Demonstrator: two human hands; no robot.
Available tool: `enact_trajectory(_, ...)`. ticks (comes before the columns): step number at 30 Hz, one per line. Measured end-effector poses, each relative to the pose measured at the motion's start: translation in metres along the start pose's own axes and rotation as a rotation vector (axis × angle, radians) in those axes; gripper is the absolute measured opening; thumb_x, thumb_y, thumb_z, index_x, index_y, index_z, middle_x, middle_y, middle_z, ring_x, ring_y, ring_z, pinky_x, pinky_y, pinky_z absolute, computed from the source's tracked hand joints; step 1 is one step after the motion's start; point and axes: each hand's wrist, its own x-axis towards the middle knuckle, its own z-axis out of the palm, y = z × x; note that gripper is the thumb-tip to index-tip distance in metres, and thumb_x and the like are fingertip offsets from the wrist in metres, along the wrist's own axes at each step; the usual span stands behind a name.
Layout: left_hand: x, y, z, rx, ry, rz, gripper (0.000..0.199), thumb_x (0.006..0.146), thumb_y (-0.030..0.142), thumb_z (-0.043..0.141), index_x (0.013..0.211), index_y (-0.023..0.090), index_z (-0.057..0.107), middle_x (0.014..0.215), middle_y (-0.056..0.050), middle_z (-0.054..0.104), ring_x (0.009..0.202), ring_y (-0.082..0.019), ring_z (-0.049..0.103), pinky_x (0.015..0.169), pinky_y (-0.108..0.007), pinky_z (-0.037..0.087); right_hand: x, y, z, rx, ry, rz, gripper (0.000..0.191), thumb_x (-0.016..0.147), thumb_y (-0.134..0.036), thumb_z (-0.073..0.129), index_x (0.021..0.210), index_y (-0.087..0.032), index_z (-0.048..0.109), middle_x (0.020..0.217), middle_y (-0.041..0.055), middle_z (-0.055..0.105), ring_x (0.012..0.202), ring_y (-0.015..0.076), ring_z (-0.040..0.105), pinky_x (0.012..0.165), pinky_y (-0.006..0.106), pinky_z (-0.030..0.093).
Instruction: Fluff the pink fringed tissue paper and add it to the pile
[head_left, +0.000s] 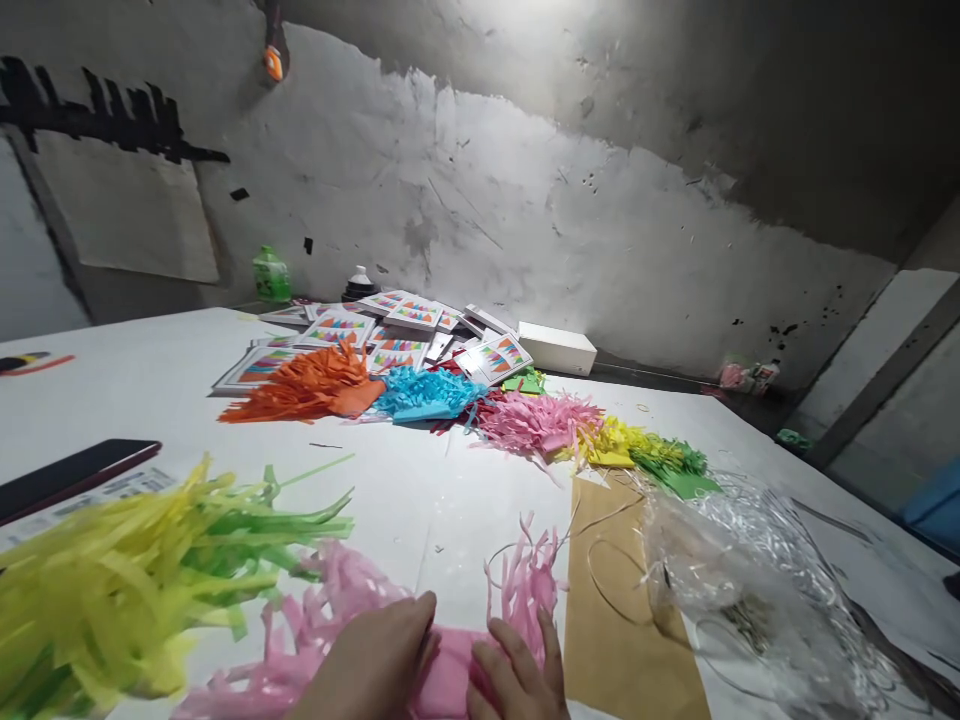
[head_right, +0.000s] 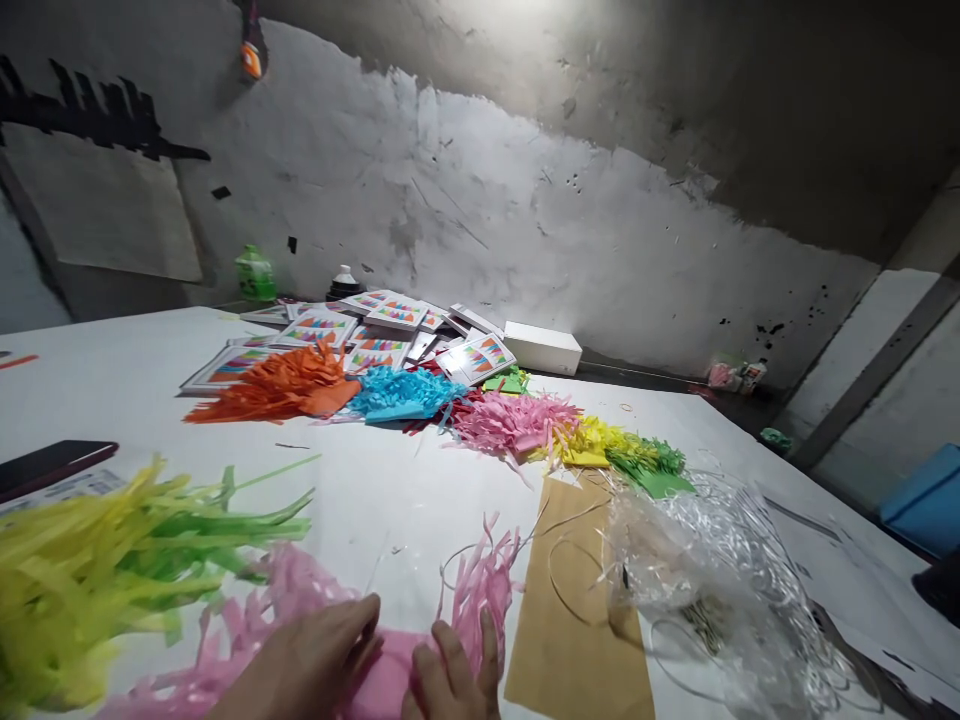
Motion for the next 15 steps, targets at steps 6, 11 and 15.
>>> enact_trajectory(6,-0.014,-0.003,0.032,-0.04,0.604,0.452,0.014,0.082,0.025,0.079,0.087,0.028,0.067,0.097,0.006,0.076,0.094,-0.02,0.063,0.1,-0.037,0.032,0.019,0.008,-0.029,0.047,-0.342,-0.011,0.016,0.085,-0.011,0.059,0.08,-0.025,0.062,0.1,-0.0015,0.079,0.097,0.0196,0.075,0.124,0.05,0.034)
enact_trajectory(11,-0.015,-0.001,0.046,-0.106,0.693,0.479,0.021,0.084,0.015,0.067,0.069,0.025,0.055,0.07,0.006,0.065,0.074,-0.018,0.054,0.093,-0.036,0.035,0.02,0.02,-0.052,-0.117,-0.474,0.03,0.035,0.104,-0.051,0.048,0.092,-0.026,0.069,0.13,0.0099,0.074,0.123,0.0327,0.068,0.126,0.062,0.022)
enact_trajectory(15,-0.019,-0.004,0.043,-0.117,0.693,0.494,0.019,0.088,0.019,0.064,0.072,0.026,0.058,0.07,0.006,0.065,0.073,-0.018,0.054,0.096,-0.037,0.033,0.023,0.062,-0.083,-0.258,-0.458,0.09,0.034,0.102,-0.056,0.052,0.094,-0.029,0.072,0.13,0.0101,0.073,0.119,0.0372,0.069,0.118,0.066,0.03)
